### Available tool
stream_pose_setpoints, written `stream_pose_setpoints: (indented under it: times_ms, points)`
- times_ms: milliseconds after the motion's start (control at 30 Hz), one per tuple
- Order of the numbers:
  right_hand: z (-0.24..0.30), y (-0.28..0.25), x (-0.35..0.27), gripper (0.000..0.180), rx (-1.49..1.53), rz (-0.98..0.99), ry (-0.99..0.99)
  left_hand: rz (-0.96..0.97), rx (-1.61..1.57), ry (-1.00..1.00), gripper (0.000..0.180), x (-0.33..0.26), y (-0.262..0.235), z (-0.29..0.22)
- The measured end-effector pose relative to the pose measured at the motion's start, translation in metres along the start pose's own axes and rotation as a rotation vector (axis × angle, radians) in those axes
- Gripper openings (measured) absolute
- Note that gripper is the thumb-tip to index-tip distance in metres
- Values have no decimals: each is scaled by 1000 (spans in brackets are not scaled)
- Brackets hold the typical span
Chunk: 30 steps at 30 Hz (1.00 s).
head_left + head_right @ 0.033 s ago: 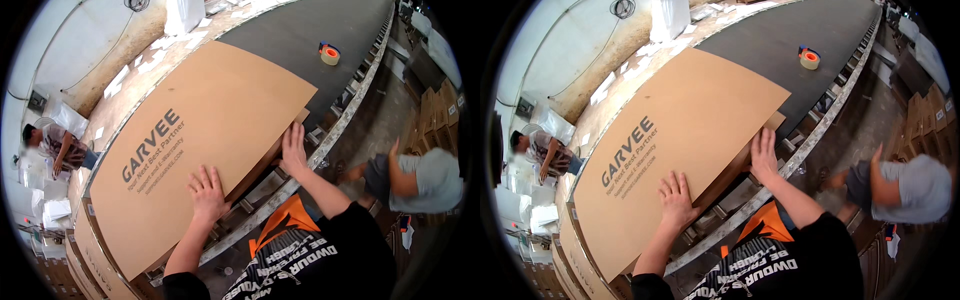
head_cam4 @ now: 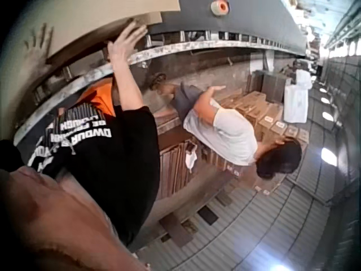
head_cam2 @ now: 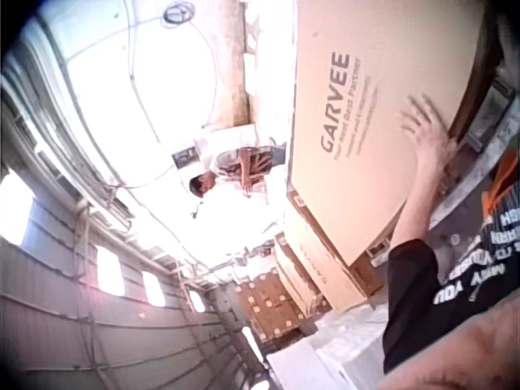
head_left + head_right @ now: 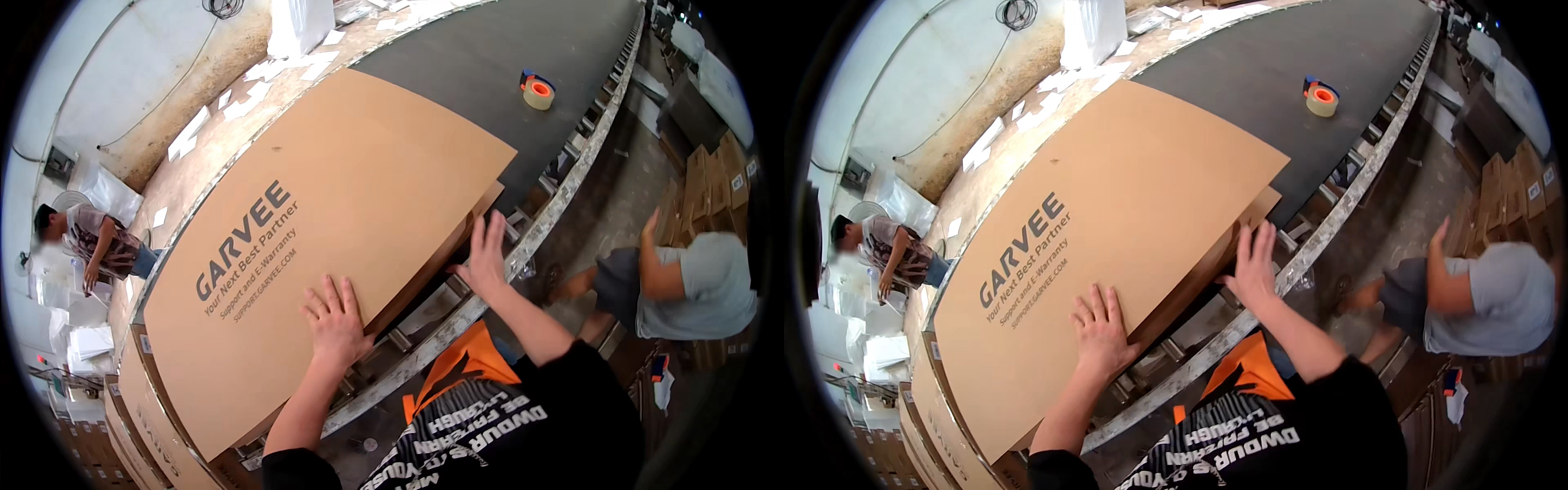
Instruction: The person tapes cardboard boxes, moves large pieces of protective foam and furniture panels into position, and then wraps and tapes a large stack of foam pieces.
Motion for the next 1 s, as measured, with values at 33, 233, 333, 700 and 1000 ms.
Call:
stream_pose_setpoints:
  times_ms: [33, 233, 333, 700, 1000]
  points:
    - [-2, -15, -9, 114, 10, -74, -39, 5, -8, 4, 113, -1, -1, -1]
    - [35, -29, 69, 59, -38, 141, -515, -25, 48, 126, 105, 11, -8, -12]
    - [42, -27, 69, 36, -54, 104, -696, 0, 141, 339, 99, 30, -3, -36]
    - [-361, -48, 236, 50, -240, -554, 300, -277, -155, 457, 97, 66, -39, -61]
    - [-381, -29, 294, 42, -484, 178, 627, -289, -309, 400, 84, 58, -30, -56]
Point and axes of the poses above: each hand's wrist, its own x-axis towards the middle knuckle, its own y-axis out of the palm, z = x × y, the point moved 7 cm from there along x, towards the middle knuckle, and after that the axes turned 5 degrees about x, right-handed, at the moved point
